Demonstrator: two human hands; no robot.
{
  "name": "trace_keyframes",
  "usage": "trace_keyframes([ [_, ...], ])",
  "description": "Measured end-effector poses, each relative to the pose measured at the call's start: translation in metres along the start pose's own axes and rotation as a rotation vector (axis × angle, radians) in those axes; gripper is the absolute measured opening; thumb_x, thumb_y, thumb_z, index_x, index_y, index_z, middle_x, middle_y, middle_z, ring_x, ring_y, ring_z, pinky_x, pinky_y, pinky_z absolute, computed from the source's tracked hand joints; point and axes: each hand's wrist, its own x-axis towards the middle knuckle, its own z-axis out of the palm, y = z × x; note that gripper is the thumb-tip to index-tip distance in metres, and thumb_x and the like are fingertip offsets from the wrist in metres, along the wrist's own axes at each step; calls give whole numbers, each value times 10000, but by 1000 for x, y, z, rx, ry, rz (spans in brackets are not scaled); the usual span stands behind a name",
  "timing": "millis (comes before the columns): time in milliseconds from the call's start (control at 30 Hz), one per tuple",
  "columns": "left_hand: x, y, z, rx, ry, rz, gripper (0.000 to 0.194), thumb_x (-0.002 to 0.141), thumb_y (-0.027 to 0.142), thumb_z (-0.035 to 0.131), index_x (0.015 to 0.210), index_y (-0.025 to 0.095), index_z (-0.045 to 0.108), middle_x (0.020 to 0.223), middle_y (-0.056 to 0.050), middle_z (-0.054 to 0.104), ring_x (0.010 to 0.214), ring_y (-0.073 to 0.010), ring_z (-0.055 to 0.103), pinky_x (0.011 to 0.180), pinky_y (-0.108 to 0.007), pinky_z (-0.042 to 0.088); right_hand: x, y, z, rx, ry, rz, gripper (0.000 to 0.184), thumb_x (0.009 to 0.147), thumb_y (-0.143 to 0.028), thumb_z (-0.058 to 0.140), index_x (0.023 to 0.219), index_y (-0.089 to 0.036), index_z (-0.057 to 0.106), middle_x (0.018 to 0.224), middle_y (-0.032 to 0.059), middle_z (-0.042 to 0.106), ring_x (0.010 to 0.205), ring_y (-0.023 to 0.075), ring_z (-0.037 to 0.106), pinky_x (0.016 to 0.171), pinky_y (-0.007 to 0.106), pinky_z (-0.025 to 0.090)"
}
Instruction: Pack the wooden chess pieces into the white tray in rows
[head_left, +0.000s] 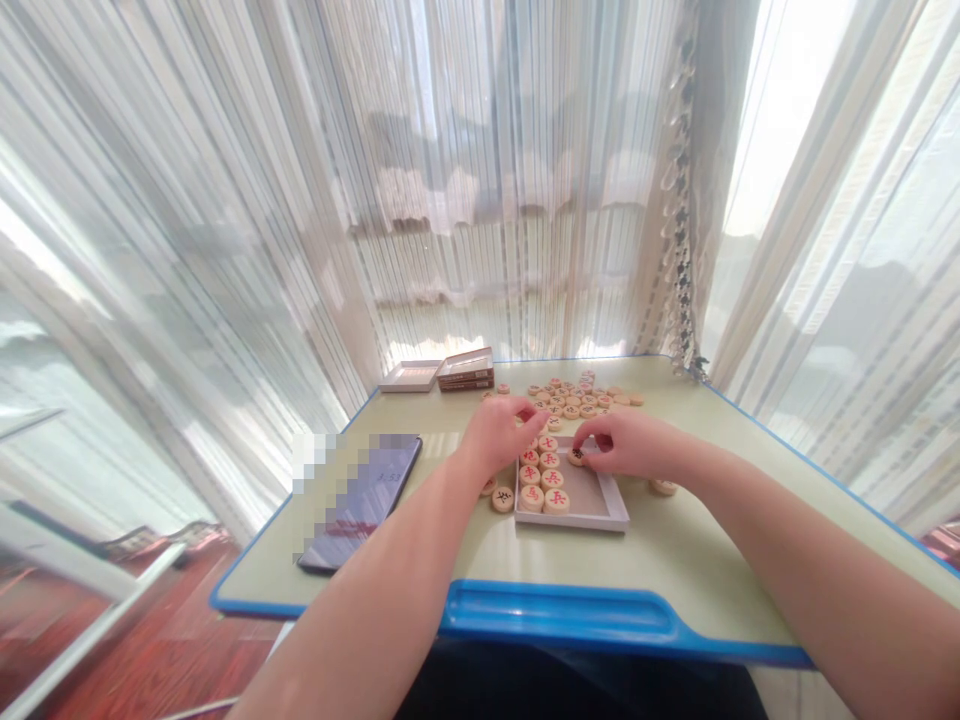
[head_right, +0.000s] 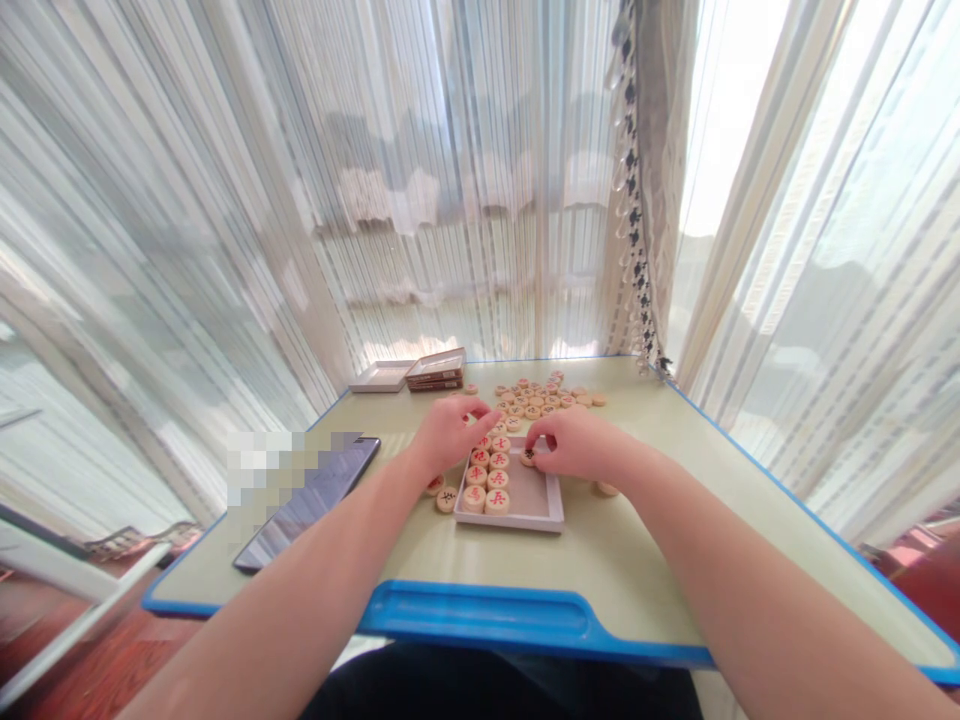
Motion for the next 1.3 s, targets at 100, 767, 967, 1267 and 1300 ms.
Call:
trace_keyframes([
  [100,0,-2,1,20,5,6,299,820,395,482,765,191,693,749,-16,689,702,-144,596,669,-243,433,0,0,0,8,-21,2,204,695,-368,570,831,-284,695,649,-1,622,547,138,530,478,248,359],
  [767,0,-1,2,36,-20,4,311,812,399,480,734,185,692,724,-24,687,676,-146,587,666,-250,435,-1,5,-1,-42,32,-17,163,678,-361,579,740,-259,690,685,14,639,591,152,545,488,263,356],
  [967,0,-1,2,52,-21,19,316,822,396,462,733,191,685,717,-17,685,675,-146,585,651,-247,425,-1,6,-2,-45,19,4,165,675,-387,584,734,-265,679,667,0,623,570,145,529,481,266,349],
  [1267,-1,0,0,83,-45,29,312,821,382,455,729,189,682,727,-28,684,689,-152,587,662,-245,429,-2,5,-3,-23,36,7,182,690,-400,569,731,-251,664,627,-7,616,549,136,513,470,254,320],
  [1300,-1,0,0,89,-45,37,309,822,378,456,724,189,681,726,-27,684,687,-151,586,660,-245,428,-2,5,-4,-19,35,10,175,691,-393,568,726,-249,661,613,-10,613,542,135,509,471,253,321],
])
